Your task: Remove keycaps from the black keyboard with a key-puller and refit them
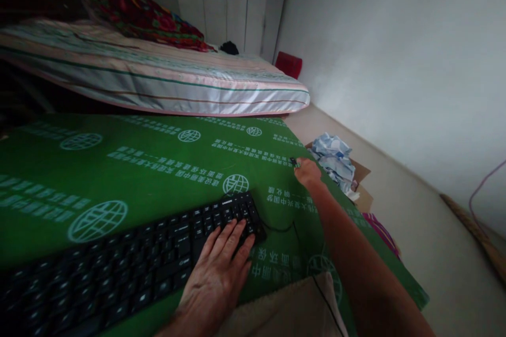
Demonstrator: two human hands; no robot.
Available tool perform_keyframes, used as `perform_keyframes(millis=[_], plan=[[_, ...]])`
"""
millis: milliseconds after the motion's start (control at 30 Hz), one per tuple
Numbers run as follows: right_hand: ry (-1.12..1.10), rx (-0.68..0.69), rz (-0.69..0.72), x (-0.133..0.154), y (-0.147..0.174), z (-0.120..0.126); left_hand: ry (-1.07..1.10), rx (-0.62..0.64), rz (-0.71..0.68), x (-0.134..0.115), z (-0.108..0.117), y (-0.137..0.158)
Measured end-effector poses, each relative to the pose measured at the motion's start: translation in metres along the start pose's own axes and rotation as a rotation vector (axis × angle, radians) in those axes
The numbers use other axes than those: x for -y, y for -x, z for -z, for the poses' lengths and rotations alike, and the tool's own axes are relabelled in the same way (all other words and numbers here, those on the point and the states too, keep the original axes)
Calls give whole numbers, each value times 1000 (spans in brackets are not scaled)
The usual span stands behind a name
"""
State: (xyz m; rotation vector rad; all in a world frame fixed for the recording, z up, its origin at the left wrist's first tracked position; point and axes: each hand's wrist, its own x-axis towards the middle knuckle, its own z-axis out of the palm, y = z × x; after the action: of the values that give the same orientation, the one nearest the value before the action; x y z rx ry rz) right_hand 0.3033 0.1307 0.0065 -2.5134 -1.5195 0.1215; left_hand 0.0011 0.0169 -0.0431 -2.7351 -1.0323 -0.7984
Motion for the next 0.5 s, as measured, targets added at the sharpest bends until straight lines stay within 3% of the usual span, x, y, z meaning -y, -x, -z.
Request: perform_keyframes(millis=[233,500], plan=[[210,177,104,8,-51,-7,-23,6,-41,4,-5,5],[358,322,218,12,-73,-3,-21,61,-51,5,1,3]])
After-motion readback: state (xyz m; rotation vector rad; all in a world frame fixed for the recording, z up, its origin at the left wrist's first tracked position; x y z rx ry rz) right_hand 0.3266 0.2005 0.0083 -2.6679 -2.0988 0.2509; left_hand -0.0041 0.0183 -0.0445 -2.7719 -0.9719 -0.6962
